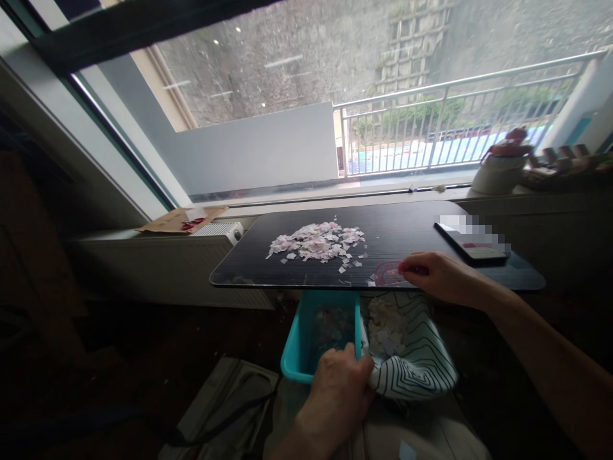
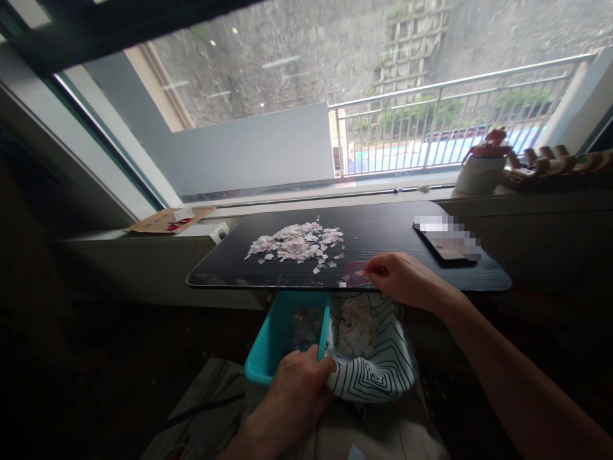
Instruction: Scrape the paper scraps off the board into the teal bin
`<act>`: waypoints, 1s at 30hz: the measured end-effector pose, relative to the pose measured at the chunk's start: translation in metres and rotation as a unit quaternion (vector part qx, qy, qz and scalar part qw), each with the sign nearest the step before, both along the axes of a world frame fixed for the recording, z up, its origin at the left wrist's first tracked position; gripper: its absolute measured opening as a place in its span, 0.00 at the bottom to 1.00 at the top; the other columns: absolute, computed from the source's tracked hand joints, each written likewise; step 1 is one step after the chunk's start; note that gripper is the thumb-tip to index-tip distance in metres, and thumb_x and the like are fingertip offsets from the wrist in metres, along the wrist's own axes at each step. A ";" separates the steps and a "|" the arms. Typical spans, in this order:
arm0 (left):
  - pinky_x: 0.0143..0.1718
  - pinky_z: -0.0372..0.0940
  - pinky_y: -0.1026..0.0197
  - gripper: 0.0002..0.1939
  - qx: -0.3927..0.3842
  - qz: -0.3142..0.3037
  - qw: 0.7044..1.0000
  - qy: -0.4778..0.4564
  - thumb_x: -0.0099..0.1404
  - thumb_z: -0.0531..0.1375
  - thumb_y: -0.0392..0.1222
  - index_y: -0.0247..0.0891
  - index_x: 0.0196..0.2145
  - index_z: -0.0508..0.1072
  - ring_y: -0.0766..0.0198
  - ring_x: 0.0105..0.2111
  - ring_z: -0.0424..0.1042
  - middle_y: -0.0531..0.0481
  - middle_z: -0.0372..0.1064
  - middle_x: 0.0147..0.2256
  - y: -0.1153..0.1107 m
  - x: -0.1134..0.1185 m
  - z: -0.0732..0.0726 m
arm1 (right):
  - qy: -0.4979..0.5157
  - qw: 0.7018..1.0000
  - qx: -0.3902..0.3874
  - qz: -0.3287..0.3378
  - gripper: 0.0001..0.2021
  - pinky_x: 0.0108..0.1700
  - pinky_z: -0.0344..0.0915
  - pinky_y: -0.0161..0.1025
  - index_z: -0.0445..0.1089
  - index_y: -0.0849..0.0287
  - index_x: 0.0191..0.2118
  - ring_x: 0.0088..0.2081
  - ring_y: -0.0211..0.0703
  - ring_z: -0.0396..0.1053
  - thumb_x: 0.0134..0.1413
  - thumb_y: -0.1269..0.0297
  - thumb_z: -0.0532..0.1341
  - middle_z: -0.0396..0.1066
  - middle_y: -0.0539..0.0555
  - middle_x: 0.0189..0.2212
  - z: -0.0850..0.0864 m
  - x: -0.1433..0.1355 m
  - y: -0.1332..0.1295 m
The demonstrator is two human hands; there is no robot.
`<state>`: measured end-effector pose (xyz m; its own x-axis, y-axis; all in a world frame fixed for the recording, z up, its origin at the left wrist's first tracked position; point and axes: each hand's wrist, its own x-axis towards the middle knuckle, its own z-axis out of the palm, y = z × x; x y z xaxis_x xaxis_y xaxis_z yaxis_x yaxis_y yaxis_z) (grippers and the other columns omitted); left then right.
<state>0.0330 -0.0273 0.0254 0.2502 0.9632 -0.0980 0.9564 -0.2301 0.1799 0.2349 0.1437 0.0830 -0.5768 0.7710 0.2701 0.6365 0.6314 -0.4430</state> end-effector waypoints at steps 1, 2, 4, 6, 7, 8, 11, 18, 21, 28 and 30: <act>0.34 0.60 0.60 0.03 -0.002 0.002 1.000 0.001 0.59 0.58 0.38 0.40 0.33 0.70 0.58 0.32 0.67 0.49 0.66 0.32 0.000 0.000 0.000 | 0.004 1.000 0.004 -0.004 0.12 0.30 0.58 0.35 0.76 0.58 0.32 0.27 0.39 0.66 0.51 0.60 0.56 0.75 0.52 0.27 0.000 -0.001 0.000; 0.34 0.60 0.60 0.03 -0.005 0.003 1.000 0.001 0.59 0.58 0.38 0.40 0.33 0.71 0.58 0.32 0.67 0.48 0.66 0.32 0.000 0.000 0.000 | 0.010 1.000 0.007 -0.006 0.13 0.30 0.59 0.35 0.76 0.58 0.33 0.27 0.39 0.67 0.52 0.60 0.56 0.75 0.52 0.28 0.000 -0.003 0.001; 0.34 0.60 0.60 0.03 -0.010 0.002 1.000 0.003 0.59 0.58 0.38 0.40 0.33 0.71 0.58 0.32 0.67 0.48 0.66 0.33 0.001 0.000 0.001 | 0.023 1.000 0.008 -0.002 0.13 0.31 0.59 0.35 0.76 0.58 0.33 0.28 0.39 0.67 0.52 0.59 0.56 0.75 0.53 0.28 -0.001 -0.008 0.003; 0.35 0.60 0.60 0.04 -0.013 -0.001 1.000 0.005 0.59 0.57 0.38 0.40 0.34 0.70 0.58 0.33 0.67 0.48 0.66 0.33 0.001 0.000 0.001 | 0.029 1.000 0.004 0.004 0.13 0.30 0.58 0.35 0.76 0.59 0.33 0.27 0.39 0.66 0.52 0.58 0.56 0.74 0.53 0.27 -0.001 -0.015 0.006; 0.35 0.60 0.60 0.04 -0.013 -0.002 1.000 0.006 0.59 0.57 0.37 0.40 0.34 0.70 0.58 0.33 0.67 0.48 0.66 0.33 0.001 0.000 0.001 | 0.030 1.000 0.003 0.005 0.13 0.30 0.58 0.35 0.76 0.59 0.32 0.26 0.38 0.65 0.52 0.58 0.56 0.74 0.52 0.26 -0.002 -0.018 0.007; 0.35 0.60 0.59 0.04 -0.012 -0.003 1.000 0.006 0.59 0.57 0.37 0.40 0.34 0.70 0.58 0.33 0.67 0.48 0.66 0.33 0.001 -0.001 0.001 | 0.032 0.999 0.003 0.005 0.13 0.30 0.58 0.35 0.76 0.59 0.32 0.25 0.38 0.65 0.52 0.58 0.56 0.73 0.52 0.25 -0.002 -0.020 0.008; 0.34 0.60 0.59 0.03 -0.006 -0.002 1.000 0.005 0.60 0.58 0.38 0.41 0.33 0.70 0.57 0.33 0.67 0.49 0.66 0.33 0.001 -0.001 -0.001 | 0.034 0.999 0.007 0.006 0.13 0.29 0.57 0.35 0.75 0.59 0.32 0.25 0.38 0.64 0.52 0.58 0.56 0.73 0.52 0.24 -0.002 -0.019 0.008; 0.33 0.61 0.59 0.03 0.003 -0.004 1.000 0.003 0.60 0.58 0.40 0.42 0.34 0.70 0.57 0.32 0.68 0.49 0.66 0.33 0.002 -0.001 -0.002 | 0.003 1.000 -0.002 0.015 0.12 0.29 0.57 0.35 0.75 0.58 0.32 0.26 0.38 0.65 0.52 0.61 0.56 0.73 0.52 0.25 0.000 -0.002 -0.002; 0.33 0.61 0.59 0.03 0.002 -0.001 1.000 0.008 0.60 0.57 0.39 0.42 0.34 0.70 0.57 0.32 0.68 0.49 0.66 0.33 0.001 -0.001 -0.003 | -0.005 1.000 -0.002 0.000 0.12 0.30 0.58 0.35 0.75 0.58 0.32 0.27 0.38 0.66 0.53 0.60 0.55 0.74 0.52 0.27 0.002 -0.003 -0.002; 0.36 0.61 0.58 0.04 -0.018 0.000 1.000 0.006 0.60 0.57 0.39 0.41 0.34 0.70 0.57 0.34 0.68 0.48 0.66 0.34 0.002 0.000 0.000 | 0.021 0.999 -0.003 0.027 0.12 0.29 0.57 0.34 0.75 0.58 0.32 0.25 0.37 0.65 0.52 0.60 0.56 0.73 0.51 0.25 0.004 -0.017 -0.002; 0.37 0.61 0.58 0.05 -0.027 -0.001 1.000 0.004 0.61 0.57 0.39 0.40 0.35 0.71 0.57 0.35 0.68 0.48 0.66 0.34 0.002 0.000 0.001 | 0.018 0.999 0.023 0.026 0.13 0.29 0.56 0.34 0.75 0.58 0.32 0.25 0.37 0.64 0.54 0.59 0.55 0.73 0.52 0.25 0.006 -0.027 -0.001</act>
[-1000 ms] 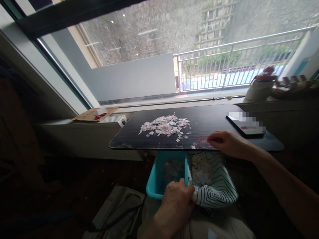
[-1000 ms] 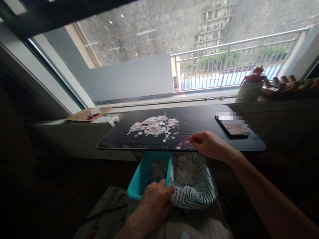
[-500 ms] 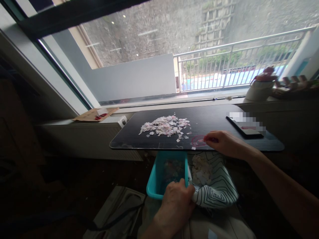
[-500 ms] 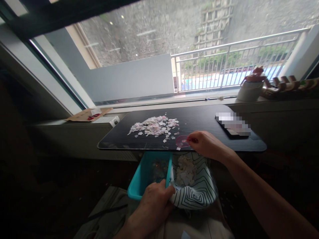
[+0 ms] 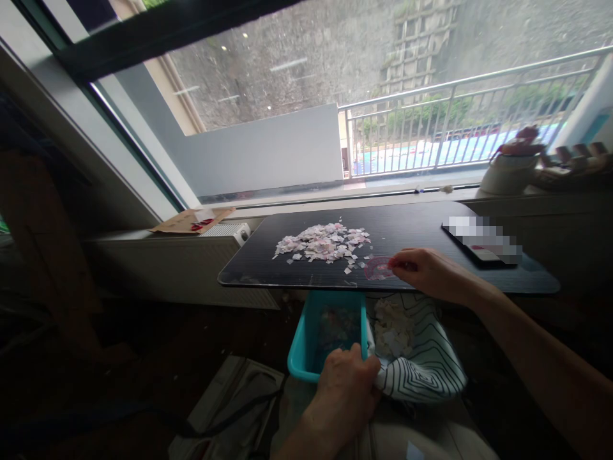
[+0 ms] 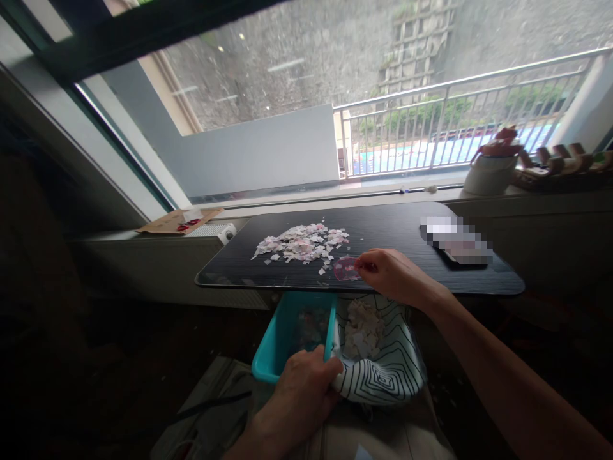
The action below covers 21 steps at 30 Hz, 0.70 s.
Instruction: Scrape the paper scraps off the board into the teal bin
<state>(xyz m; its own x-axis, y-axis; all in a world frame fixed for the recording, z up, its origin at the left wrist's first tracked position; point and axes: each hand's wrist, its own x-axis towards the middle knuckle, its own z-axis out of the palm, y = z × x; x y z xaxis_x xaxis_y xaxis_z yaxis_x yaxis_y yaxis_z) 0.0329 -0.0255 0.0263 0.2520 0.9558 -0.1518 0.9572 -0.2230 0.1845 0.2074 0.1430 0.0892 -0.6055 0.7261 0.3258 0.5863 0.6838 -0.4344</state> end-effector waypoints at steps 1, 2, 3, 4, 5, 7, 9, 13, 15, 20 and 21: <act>0.38 0.62 0.57 0.05 -0.001 0.001 1.000 -0.001 0.61 0.57 0.39 0.40 0.35 0.71 0.57 0.35 0.68 0.47 0.66 0.35 0.000 0.000 0.000 | -0.001 1.000 0.012 0.002 0.13 0.29 0.56 0.34 0.75 0.59 0.32 0.25 0.37 0.64 0.55 0.59 0.54 0.73 0.52 0.26 0.001 -0.007 0.002; 0.38 0.62 0.57 0.05 -0.002 0.003 1.000 -0.002 0.61 0.56 0.39 0.40 0.36 0.71 0.56 0.35 0.68 0.47 0.67 0.35 0.000 0.001 0.001 | -0.002 1.000 0.020 0.007 0.14 0.29 0.56 0.34 0.75 0.59 0.33 0.26 0.37 0.64 0.55 0.60 0.54 0.73 0.52 0.27 0.001 -0.015 0.004; 0.38 0.62 0.57 0.05 -0.002 0.006 1.000 -0.003 0.61 0.56 0.39 0.40 0.36 0.71 0.56 0.35 0.68 0.47 0.67 0.35 -0.001 0.001 0.001 | -0.001 1.000 0.023 0.015 0.14 0.29 0.56 0.34 0.75 0.59 0.35 0.27 0.38 0.65 0.55 0.61 0.54 0.73 0.53 0.29 0.000 -0.023 0.007; 0.38 0.62 0.57 0.05 -0.003 0.007 1.000 -0.004 0.62 0.56 0.40 0.40 0.36 0.71 0.56 0.35 0.68 0.47 0.67 0.35 -0.001 0.001 0.001 | -0.002 0.999 0.023 0.026 0.14 0.30 0.57 0.34 0.75 0.59 0.35 0.29 0.39 0.66 0.55 0.62 0.53 0.74 0.54 0.31 -0.001 -0.031 0.010; 0.38 0.62 0.56 0.05 -0.004 0.009 1.000 -0.006 0.62 0.56 0.40 0.40 0.36 0.71 0.56 0.35 0.68 0.47 0.67 0.35 -0.001 0.001 0.001 | -0.005 0.999 0.019 0.031 0.14 0.31 0.57 0.33 0.76 0.60 0.36 0.30 0.39 0.67 0.55 0.63 0.53 0.74 0.55 0.32 -0.003 -0.039 0.013; 0.37 0.62 0.56 0.05 -0.005 0.011 1.000 -0.007 0.62 0.56 0.40 0.40 0.36 0.71 0.56 0.35 0.68 0.47 0.67 0.35 -0.001 0.002 0.001 | -0.016 0.999 0.015 0.029 0.14 0.30 0.57 0.33 0.76 0.60 0.36 0.30 0.40 0.67 0.54 0.64 0.53 0.75 0.55 0.32 -0.006 -0.049 0.018; 0.37 0.62 0.56 0.05 0.000 0.009 1.000 -0.009 0.62 0.56 0.40 0.40 0.36 0.71 0.56 0.35 0.69 0.47 0.67 0.34 -0.001 0.001 0.000 | -0.031 0.999 0.009 0.027 0.14 0.29 0.56 0.34 0.75 0.61 0.34 0.29 0.40 0.67 0.54 0.65 0.52 0.74 0.55 0.30 -0.007 -0.049 0.020; 0.37 0.62 0.57 0.05 0.014 0.003 1.000 -0.010 0.60 0.57 0.40 0.40 0.35 0.71 0.56 0.34 0.69 0.47 0.67 0.34 -0.001 0.001 -0.001 | -0.059 0.998 -0.008 0.008 0.13 0.28 0.55 0.35 0.74 0.60 0.31 0.25 0.39 0.64 0.53 0.63 0.54 0.72 0.53 0.24 -0.006 -0.023 0.015; 0.36 0.62 0.58 0.05 0.017 0.001 1.000 -0.007 0.60 0.57 0.40 0.40 0.35 0.71 0.56 0.34 0.69 0.47 0.67 0.34 -0.001 0.000 -0.001 | -0.059 0.998 -0.036 0.006 0.12 0.28 0.56 0.34 0.74 0.59 0.31 0.25 0.38 0.65 0.53 0.62 0.54 0.73 0.51 0.24 -0.006 -0.004 0.011; 0.36 0.62 0.59 0.04 0.025 -0.004 1.000 0.002 0.60 0.58 0.40 0.40 0.35 0.70 0.57 0.34 0.68 0.48 0.67 0.33 -0.002 0.000 0.000 | -0.051 0.997 -0.063 -0.011 0.12 0.29 0.58 0.35 0.74 0.59 0.31 0.26 0.38 0.66 0.52 0.60 0.55 0.73 0.51 0.24 -0.011 0.029 0.005; 0.36 0.62 0.59 0.04 0.026 -0.003 1.000 0.004 0.60 0.59 0.40 0.40 0.34 0.70 0.57 0.34 0.68 0.48 0.66 0.33 -0.002 0.000 -0.001 | -0.042 0.997 -0.061 -0.013 0.12 0.29 0.58 0.35 0.74 0.59 0.30 0.25 0.38 0.66 0.52 0.60 0.55 0.73 0.51 0.24 -0.012 0.032 0.005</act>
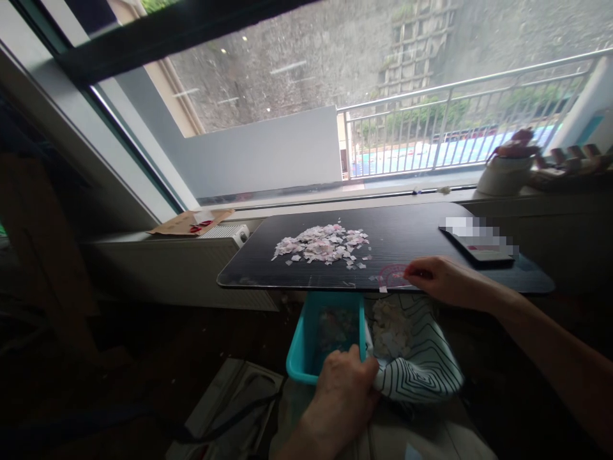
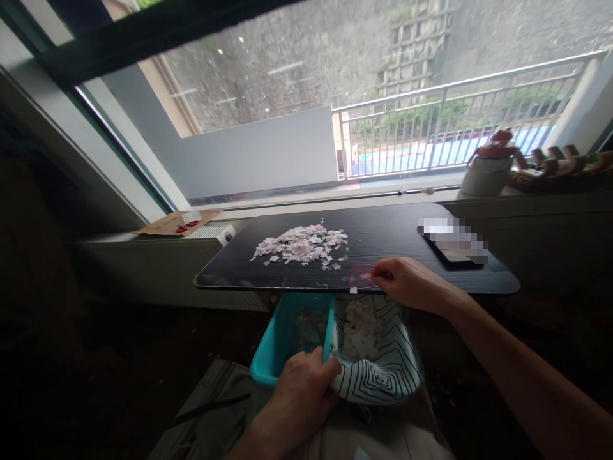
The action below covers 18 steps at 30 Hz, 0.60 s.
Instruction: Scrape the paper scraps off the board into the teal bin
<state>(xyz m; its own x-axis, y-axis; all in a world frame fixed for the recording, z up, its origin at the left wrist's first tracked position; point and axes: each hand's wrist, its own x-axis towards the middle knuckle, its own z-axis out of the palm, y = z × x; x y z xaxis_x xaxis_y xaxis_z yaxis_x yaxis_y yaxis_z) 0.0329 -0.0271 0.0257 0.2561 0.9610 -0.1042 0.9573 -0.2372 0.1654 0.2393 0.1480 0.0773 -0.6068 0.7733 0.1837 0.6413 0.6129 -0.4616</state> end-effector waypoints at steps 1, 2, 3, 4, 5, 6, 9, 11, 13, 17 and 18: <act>0.36 0.62 0.59 0.04 0.001 0.001 1.000 0.002 0.60 0.59 0.40 0.41 0.34 0.70 0.57 0.34 0.68 0.49 0.66 0.33 0.000 0.000 0.000 | 0.012 1.000 0.002 -0.002 0.12 0.29 0.59 0.35 0.74 0.59 0.30 0.25 0.38 0.66 0.52 0.59 0.56 0.73 0.51 0.24 -0.001 0.002 0.000; 0.36 0.62 0.59 0.04 0.002 0.002 1.000 0.004 0.60 0.59 0.40 0.41 0.34 0.70 0.57 0.33 0.68 0.49 0.66 0.33 0.000 0.000 0.000 | 0.025 1.000 0.004 -0.003 0.12 0.28 0.59 0.35 0.75 0.59 0.30 0.25 0.39 0.66 0.52 0.59 0.56 0.73 0.51 0.24 -0.003 0.002 0.001; 0.36 0.62 0.59 0.04 0.002 0.001 1.000 0.005 0.60 0.59 0.40 0.41 0.34 0.70 0.57 0.33 0.68 0.49 0.66 0.34 0.000 0.000 0.000 | 0.037 0.999 0.005 -0.006 0.13 0.28 0.59 0.35 0.75 0.59 0.30 0.25 0.39 0.66 0.51 0.58 0.56 0.74 0.52 0.24 -0.004 0.003 0.002; 0.36 0.62 0.59 0.04 -0.001 -0.001 1.000 0.005 0.60 0.59 0.40 0.41 0.34 0.70 0.57 0.33 0.68 0.49 0.66 0.34 0.000 0.000 0.000 | 0.046 0.999 0.005 -0.008 0.13 0.28 0.59 0.35 0.75 0.59 0.31 0.25 0.39 0.66 0.51 0.57 0.57 0.74 0.52 0.24 -0.005 0.003 0.003; 0.36 0.62 0.59 0.04 -0.003 -0.002 1.000 0.005 0.60 0.59 0.40 0.41 0.34 0.70 0.57 0.33 0.68 0.49 0.66 0.34 0.001 0.000 0.000 | 0.054 0.998 0.005 -0.012 0.14 0.27 0.60 0.35 0.75 0.59 0.31 0.25 0.39 0.66 0.51 0.56 0.57 0.74 0.52 0.23 -0.006 0.003 0.003; 0.36 0.62 0.59 0.04 -0.005 -0.002 1.000 0.006 0.60 0.59 0.40 0.41 0.34 0.70 0.57 0.34 0.68 0.49 0.66 0.34 0.001 0.000 0.001 | 0.058 0.998 0.005 -0.014 0.14 0.27 0.60 0.35 0.75 0.59 0.31 0.25 0.39 0.66 0.51 0.56 0.57 0.74 0.52 0.23 -0.007 0.004 0.004; 0.36 0.62 0.59 0.03 -0.014 -0.004 1.000 0.009 0.61 0.58 0.39 0.40 0.35 0.69 0.57 0.34 0.68 0.49 0.66 0.34 0.001 0.000 0.002 | 0.055 0.998 -0.002 -0.014 0.13 0.28 0.60 0.35 0.75 0.58 0.31 0.25 0.39 0.67 0.51 0.57 0.57 0.74 0.51 0.24 -0.010 0.008 0.005; 0.37 0.62 0.59 0.03 -0.019 -0.004 1.000 0.010 0.62 0.58 0.39 0.40 0.35 0.69 0.57 0.35 0.68 0.48 0.66 0.34 0.001 0.000 0.003 | 0.043 0.999 -0.005 -0.016 0.13 0.29 0.61 0.35 0.75 0.58 0.31 0.27 0.40 0.68 0.52 0.57 0.57 0.74 0.51 0.25 -0.011 0.011 0.005; 0.37 0.62 0.59 0.03 -0.022 -0.003 1.000 0.011 0.62 0.57 0.40 0.40 0.35 0.69 0.57 0.35 0.68 0.48 0.66 0.34 0.001 0.000 0.003 | 0.036 0.999 0.003 -0.028 0.13 0.30 0.61 0.35 0.75 0.57 0.32 0.27 0.40 0.68 0.53 0.56 0.56 0.74 0.51 0.26 -0.010 0.012 0.005; 0.37 0.62 0.58 0.04 -0.015 -0.011 1.000 0.006 0.64 0.56 0.41 0.40 0.36 0.70 0.56 0.34 0.68 0.47 0.66 0.34 0.001 -0.001 0.004 | 0.033 0.997 0.046 -0.056 0.15 0.32 0.61 0.37 0.74 0.58 0.33 0.29 0.41 0.68 0.55 0.55 0.54 0.74 0.53 0.28 -0.010 0.006 0.001; 0.37 0.62 0.58 0.04 -0.017 -0.018 1.000 0.006 0.64 0.56 0.41 0.40 0.36 0.69 0.56 0.34 0.68 0.47 0.66 0.34 0.001 -0.001 0.005 | 0.032 0.997 0.051 -0.054 0.15 0.32 0.60 0.37 0.74 0.59 0.33 0.29 0.41 0.68 0.55 0.56 0.54 0.74 0.53 0.29 -0.010 0.003 -0.001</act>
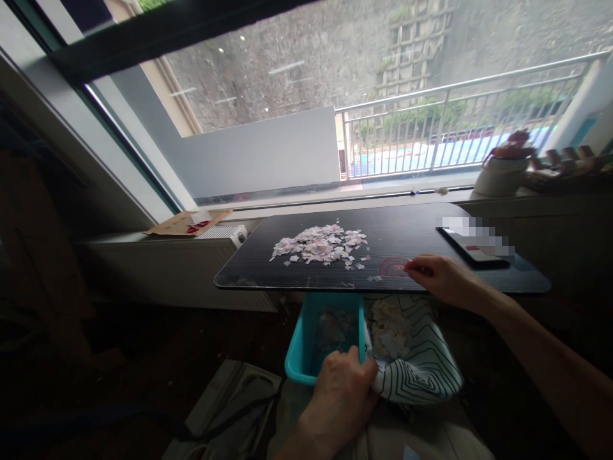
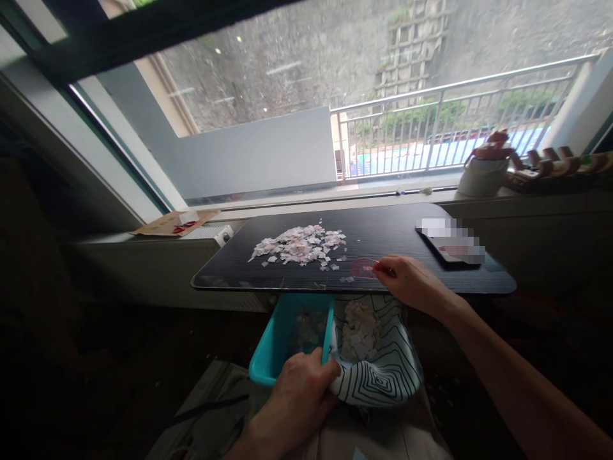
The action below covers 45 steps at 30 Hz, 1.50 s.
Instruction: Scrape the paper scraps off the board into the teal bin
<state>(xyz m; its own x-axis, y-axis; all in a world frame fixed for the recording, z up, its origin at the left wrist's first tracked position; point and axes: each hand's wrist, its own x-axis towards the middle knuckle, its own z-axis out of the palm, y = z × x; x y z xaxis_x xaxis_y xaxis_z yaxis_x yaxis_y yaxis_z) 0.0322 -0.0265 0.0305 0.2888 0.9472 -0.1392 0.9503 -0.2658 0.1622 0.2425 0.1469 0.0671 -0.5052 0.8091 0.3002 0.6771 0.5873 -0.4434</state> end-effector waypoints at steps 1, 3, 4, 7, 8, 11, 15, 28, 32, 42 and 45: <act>0.37 0.62 0.58 0.05 -0.003 -0.009 1.000 0.002 0.64 0.55 0.41 0.40 0.36 0.69 0.56 0.35 0.68 0.47 0.66 0.34 0.000 0.000 0.001 | 0.000 1.000 -0.001 0.006 0.15 0.32 0.60 0.37 0.74 0.59 0.33 0.29 0.41 0.68 0.56 0.56 0.54 0.74 0.54 0.29 0.000 -0.003 -0.003; 0.37 0.63 0.57 0.05 -0.011 -0.029 0.999 0.009 0.64 0.55 0.40 0.39 0.36 0.69 0.56 0.35 0.68 0.46 0.66 0.35 0.001 0.001 0.003 | 0.007 1.000 -0.013 0.024 0.15 0.31 0.60 0.36 0.74 0.59 0.32 0.28 0.41 0.68 0.56 0.56 0.54 0.74 0.54 0.28 0.000 -0.008 -0.008; 0.38 0.63 0.57 0.04 -0.013 -0.037 0.999 0.012 0.64 0.55 0.40 0.39 0.36 0.69 0.56 0.35 0.68 0.46 0.67 0.35 0.001 0.001 0.005 | 0.013 0.999 -0.020 0.031 0.15 0.31 0.60 0.36 0.74 0.59 0.33 0.28 0.40 0.68 0.56 0.56 0.54 0.74 0.53 0.28 0.001 -0.011 -0.010; 0.38 0.63 0.57 0.05 -0.011 -0.047 0.999 0.017 0.64 0.55 0.40 0.39 0.36 0.69 0.56 0.35 0.69 0.46 0.67 0.34 0.003 0.003 0.008 | 0.028 0.999 -0.017 0.033 0.15 0.30 0.60 0.35 0.74 0.59 0.33 0.28 0.40 0.67 0.56 0.56 0.54 0.74 0.53 0.28 0.000 -0.016 -0.011; 0.38 0.63 0.57 0.05 -0.009 -0.048 0.999 0.019 0.64 0.55 0.40 0.39 0.35 0.69 0.56 0.34 0.69 0.46 0.67 0.34 0.003 0.004 0.008 | 0.031 0.999 -0.010 0.029 0.15 0.30 0.60 0.35 0.74 0.59 0.34 0.28 0.40 0.67 0.56 0.57 0.54 0.74 0.53 0.28 0.000 -0.017 -0.010; 0.37 0.63 0.57 0.05 0.001 -0.051 0.998 0.020 0.64 0.55 0.40 0.39 0.34 0.70 0.56 0.33 0.69 0.46 0.68 0.33 0.004 0.005 0.009 | 0.026 1.000 0.008 0.015 0.15 0.31 0.59 0.36 0.74 0.59 0.34 0.28 0.40 0.67 0.57 0.58 0.53 0.73 0.53 0.29 -0.004 -0.020 -0.006; 0.36 0.63 0.57 0.05 0.018 -0.056 0.998 0.022 0.63 0.55 0.40 0.38 0.34 0.70 0.56 0.32 0.69 0.46 0.68 0.32 0.005 0.006 0.007 | 0.021 0.999 -0.007 0.030 0.15 0.31 0.59 0.36 0.73 0.59 0.34 0.28 0.39 0.66 0.58 0.57 0.52 0.72 0.53 0.29 -0.007 -0.025 -0.011; 0.36 0.62 0.58 0.06 0.010 -0.046 0.999 0.019 0.63 0.55 0.41 0.38 0.34 0.71 0.57 0.33 0.69 0.46 0.69 0.33 0.005 0.005 0.007 | 0.044 0.997 -0.027 0.063 0.16 0.29 0.59 0.35 0.74 0.59 0.34 0.26 0.38 0.64 0.58 0.56 0.52 0.71 0.53 0.27 -0.009 -0.038 -0.020; 0.35 0.63 0.58 0.06 0.018 -0.046 0.999 0.018 0.63 0.55 0.41 0.38 0.34 0.71 0.56 0.33 0.69 0.46 0.68 0.32 0.005 0.005 0.007 | 0.056 0.997 -0.020 0.042 0.16 0.30 0.59 0.35 0.74 0.59 0.35 0.27 0.38 0.65 0.57 0.55 0.53 0.72 0.53 0.29 -0.011 -0.028 -0.015; 0.34 0.64 0.58 0.04 0.030 -0.043 0.998 0.022 0.61 0.57 0.41 0.39 0.33 0.70 0.57 0.32 0.69 0.47 0.68 0.32 0.005 0.005 0.002 | 0.069 0.996 -0.046 0.039 0.16 0.29 0.59 0.36 0.74 0.58 0.34 0.26 0.38 0.64 0.56 0.54 0.54 0.71 0.51 0.27 -0.020 -0.022 -0.018; 0.34 0.64 0.58 0.05 0.028 -0.043 0.998 0.022 0.62 0.56 0.41 0.39 0.33 0.70 0.57 0.31 0.69 0.47 0.68 0.32 0.005 0.005 0.003 | 0.074 0.995 -0.050 0.035 0.16 0.29 0.59 0.36 0.74 0.58 0.34 0.26 0.38 0.64 0.56 0.54 0.54 0.71 0.51 0.26 -0.021 -0.026 -0.018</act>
